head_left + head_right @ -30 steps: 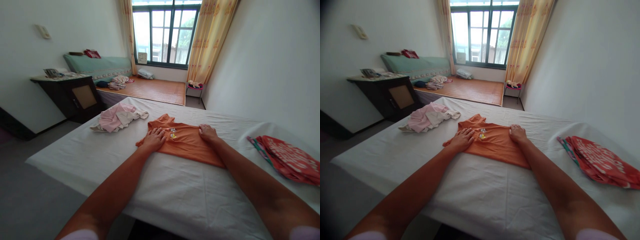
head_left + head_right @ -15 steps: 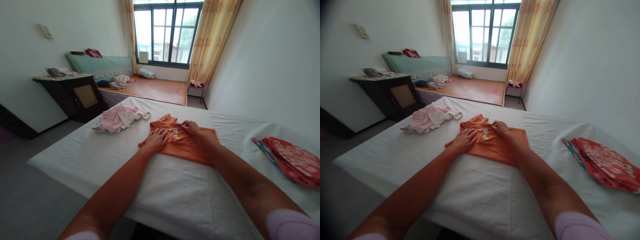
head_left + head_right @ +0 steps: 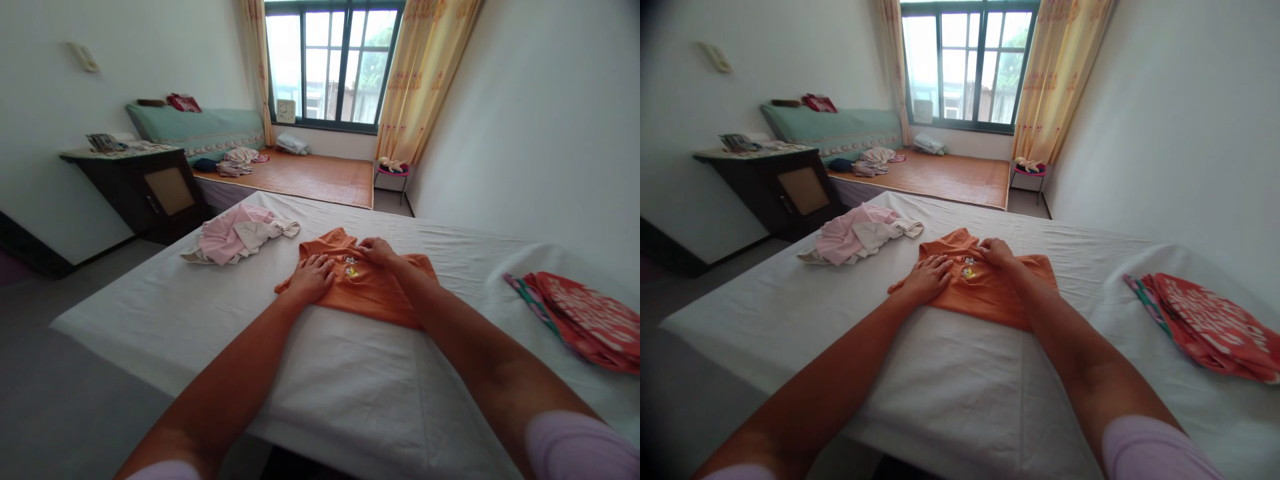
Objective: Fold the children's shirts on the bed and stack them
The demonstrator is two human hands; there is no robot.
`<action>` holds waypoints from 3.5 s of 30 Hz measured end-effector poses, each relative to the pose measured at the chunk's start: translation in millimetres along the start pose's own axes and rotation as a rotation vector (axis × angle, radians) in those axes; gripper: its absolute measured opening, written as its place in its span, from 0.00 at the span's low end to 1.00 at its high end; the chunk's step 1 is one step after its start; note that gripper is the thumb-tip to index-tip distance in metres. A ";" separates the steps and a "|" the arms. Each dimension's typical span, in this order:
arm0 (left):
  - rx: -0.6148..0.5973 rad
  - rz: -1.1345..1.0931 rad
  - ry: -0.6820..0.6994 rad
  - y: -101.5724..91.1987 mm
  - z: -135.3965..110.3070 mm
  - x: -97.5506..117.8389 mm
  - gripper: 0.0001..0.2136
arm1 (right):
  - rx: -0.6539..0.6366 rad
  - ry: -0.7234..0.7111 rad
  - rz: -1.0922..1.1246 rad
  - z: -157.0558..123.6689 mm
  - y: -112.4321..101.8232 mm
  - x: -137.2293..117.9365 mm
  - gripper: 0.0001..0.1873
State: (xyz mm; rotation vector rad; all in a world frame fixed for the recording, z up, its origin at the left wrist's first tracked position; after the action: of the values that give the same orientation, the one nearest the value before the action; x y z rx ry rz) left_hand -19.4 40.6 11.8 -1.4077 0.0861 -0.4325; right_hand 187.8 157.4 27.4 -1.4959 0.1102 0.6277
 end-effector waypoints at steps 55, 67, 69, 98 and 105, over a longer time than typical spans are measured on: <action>-0.106 -0.828 -0.255 -56.4 -20.7 -52.8 0.22 | -0.085 0.049 0.100 -146.7 -92.7 124.4 0.14; 0.188 -0.796 -0.196 -34.0 7.2 -60.6 0.22 | 0.139 -0.070 -0.063 -150.2 -58.2 104.5 0.10; 0.301 -0.708 -0.228 -38.7 13.5 -64.4 0.20 | 0.101 -0.086 0.017 -155.2 -61.8 110.5 0.09; 0.397 -0.102 0.018 -35.9 12.3 -24.0 0.17 | 0.271 -0.170 -0.206 -165.8 -64.3 81.8 0.12; -0.033 0.036 0.150 1.9 10.0 0.6 0.26 | 0.070 -0.274 -0.165 -165.0 -45.4 55.4 0.15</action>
State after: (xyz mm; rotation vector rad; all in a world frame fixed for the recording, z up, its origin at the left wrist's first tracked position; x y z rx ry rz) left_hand -15.2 49.9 11.8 -1.4025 0.2408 -0.5089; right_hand 305.3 21.2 26.5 -1.3234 -0.1986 0.6809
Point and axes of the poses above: each hand's wrist, its own z-axis towards the middle knuckle, its own y-axis out of the palm, x = y × z, the point moved 4 cm from there along z, towards the middle knuckle, and after that the axes turned 2 degrees about -x, right-handed, at the moved point
